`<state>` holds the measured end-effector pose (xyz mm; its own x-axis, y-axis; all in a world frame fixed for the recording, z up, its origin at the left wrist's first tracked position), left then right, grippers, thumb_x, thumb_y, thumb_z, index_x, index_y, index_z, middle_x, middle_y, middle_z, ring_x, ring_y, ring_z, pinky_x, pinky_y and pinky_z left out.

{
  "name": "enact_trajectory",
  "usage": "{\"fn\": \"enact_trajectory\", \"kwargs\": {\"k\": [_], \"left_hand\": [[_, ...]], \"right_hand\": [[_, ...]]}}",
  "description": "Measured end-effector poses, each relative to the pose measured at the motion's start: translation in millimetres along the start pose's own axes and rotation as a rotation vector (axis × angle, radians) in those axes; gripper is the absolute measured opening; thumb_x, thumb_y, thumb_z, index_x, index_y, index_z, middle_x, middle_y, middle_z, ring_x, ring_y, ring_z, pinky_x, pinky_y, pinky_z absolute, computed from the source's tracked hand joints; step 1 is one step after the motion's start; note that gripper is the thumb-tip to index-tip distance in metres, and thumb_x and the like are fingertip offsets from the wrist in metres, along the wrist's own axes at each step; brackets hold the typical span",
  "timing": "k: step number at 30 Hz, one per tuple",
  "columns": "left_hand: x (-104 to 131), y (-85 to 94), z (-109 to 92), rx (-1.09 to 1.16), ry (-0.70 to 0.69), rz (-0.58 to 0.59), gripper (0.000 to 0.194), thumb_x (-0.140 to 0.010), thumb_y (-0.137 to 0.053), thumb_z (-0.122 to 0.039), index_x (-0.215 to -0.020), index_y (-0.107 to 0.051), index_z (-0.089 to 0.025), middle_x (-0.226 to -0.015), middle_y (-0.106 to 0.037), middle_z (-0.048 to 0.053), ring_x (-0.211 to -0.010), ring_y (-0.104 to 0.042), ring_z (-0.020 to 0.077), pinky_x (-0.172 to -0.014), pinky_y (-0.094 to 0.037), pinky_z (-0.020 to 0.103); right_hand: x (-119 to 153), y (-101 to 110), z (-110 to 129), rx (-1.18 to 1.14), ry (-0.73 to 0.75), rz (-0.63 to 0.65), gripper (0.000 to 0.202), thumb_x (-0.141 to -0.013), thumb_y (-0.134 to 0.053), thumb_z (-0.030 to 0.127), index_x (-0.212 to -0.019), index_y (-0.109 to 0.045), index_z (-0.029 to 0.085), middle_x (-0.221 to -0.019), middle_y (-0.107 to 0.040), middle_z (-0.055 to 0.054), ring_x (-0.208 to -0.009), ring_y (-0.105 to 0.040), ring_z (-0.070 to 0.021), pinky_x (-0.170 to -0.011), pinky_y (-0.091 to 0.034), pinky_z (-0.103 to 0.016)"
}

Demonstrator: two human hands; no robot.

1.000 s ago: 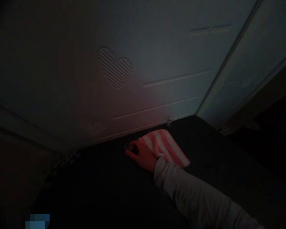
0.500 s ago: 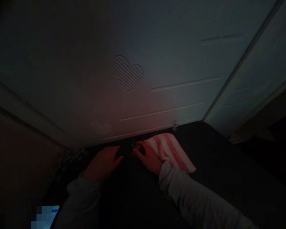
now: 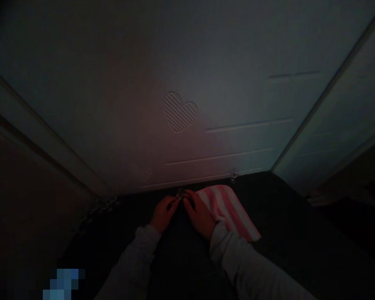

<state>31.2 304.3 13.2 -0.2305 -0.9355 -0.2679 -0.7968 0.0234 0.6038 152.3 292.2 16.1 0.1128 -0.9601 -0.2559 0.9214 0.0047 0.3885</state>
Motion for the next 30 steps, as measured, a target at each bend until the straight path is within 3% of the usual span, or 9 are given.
{"fn": "enact_trajectory", "kwargs": {"k": [3,7,10,12,16,23,27,30], "left_hand": [[-2,9.8,11,0.083,0.088,-0.085,0.024,-0.078,-0.037,-0.034,-0.077,-0.054,-0.016,-0.074,-0.055,0.002,-0.071,-0.05,0.0133,-0.066,-0.038,0.025],[-2,12.0,17,0.138,0.15,-0.091,0.028,-0.078,-0.035,-0.036,-0.069,-0.052,-0.016,-0.062,-0.05,-0.002,-0.062,-0.046,0.0116,-0.058,-0.036,0.023],[-2,12.4,17,0.142,0.15,-0.092,0.028,-0.077,-0.035,-0.037,-0.069,-0.052,-0.016,-0.062,-0.05,-0.002,-0.061,-0.046,0.0114,-0.057,-0.035,0.022],[-2,12.1,17,0.133,0.15,-0.084,0.028,-0.077,-0.036,-0.037,-0.071,-0.053,-0.016,-0.064,-0.051,-0.001,-0.063,-0.046,0.0116,-0.058,-0.035,0.022],[-3,10.7,16,0.099,0.131,-0.077,0.027,-0.077,-0.036,-0.036,-0.071,-0.053,-0.016,-0.064,-0.051,-0.001,-0.063,-0.046,0.0113,-0.057,-0.035,0.022],[0,9.0,12,-0.037,0.068,-0.121,0.022,-0.076,-0.039,-0.032,-0.072,-0.055,-0.017,-0.067,-0.053,0.0,-0.064,-0.047,0.0119,-0.059,-0.037,0.023],[9,8.3,5,-0.155,0.031,-0.12,0.02,-0.076,-0.039,-0.028,-0.072,-0.056,-0.017,-0.069,-0.053,0.001,-0.066,-0.048,0.0126,-0.062,-0.038,0.025],[23,5.3,-4,-0.223,-0.001,-0.095,0.019,-0.076,-0.039,-0.027,-0.075,-0.056,-0.018,-0.072,-0.053,0.002,-0.069,-0.049,0.0132,-0.065,-0.038,0.026]], "right_hand": [[4,-1,14,0.218,0.123,-0.02,0.037,-0.08,-0.036,0.025,-0.117,-0.035,0.018,-0.113,-0.049,-0.009,-0.106,-0.043,-0.0174,-0.091,-0.034,-0.037],[13,-9,37,0.584,0.306,0.026,0.04,-0.077,-0.038,0.017,-0.117,-0.039,0.017,-0.122,-0.041,-0.011,-0.113,-0.034,-0.0235,-0.093,-0.026,-0.042],[10,-3,30,0.795,0.198,0.01,0.041,-0.075,-0.042,0.02,-0.115,-0.041,0.013,-0.122,-0.039,-0.016,-0.11,-0.035,-0.0291,-0.089,-0.025,-0.046],[5,3,18,0.872,0.104,0.031,0.037,-0.075,-0.043,0.023,-0.11,-0.046,0.011,-0.111,-0.048,-0.018,-0.101,-0.042,-0.0293,-0.085,-0.027,-0.045],[-7,7,-2,0.889,0.082,0.131,0.025,-0.08,-0.034,0.021,-0.087,-0.056,0.013,-0.086,-0.058,-0.013,-0.084,-0.051,-0.0218,-0.077,-0.034,-0.034],[-14,14,-6,0.859,0.051,0.046,0.026,-0.082,-0.033,0.024,-0.08,-0.056,0.012,-0.08,-0.059,-0.011,-0.081,-0.052,-0.0198,-0.074,-0.034,-0.03],[-4,19,2,0.689,0.066,0.012,0.023,-0.081,-0.035,0.022,-0.082,-0.057,0.013,-0.083,-0.059,-0.009,-0.084,-0.052,-0.0175,-0.078,-0.035,-0.029],[8,28,8,0.509,0.092,-0.122,0.021,-0.08,-0.035,0.022,-0.085,-0.055,0.016,-0.087,-0.057,-0.007,-0.087,-0.05,-0.0163,-0.08,-0.035,-0.03]]}}
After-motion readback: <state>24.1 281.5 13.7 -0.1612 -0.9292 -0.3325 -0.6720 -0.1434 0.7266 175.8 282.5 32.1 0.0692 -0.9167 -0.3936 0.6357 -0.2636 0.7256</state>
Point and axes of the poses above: each hand's wrist, its own x-axis away from the middle knuckle, its own y-axis out of the back of the hand, z = x × y, the point moved 7 cm from there along -x, towards the middle knuckle
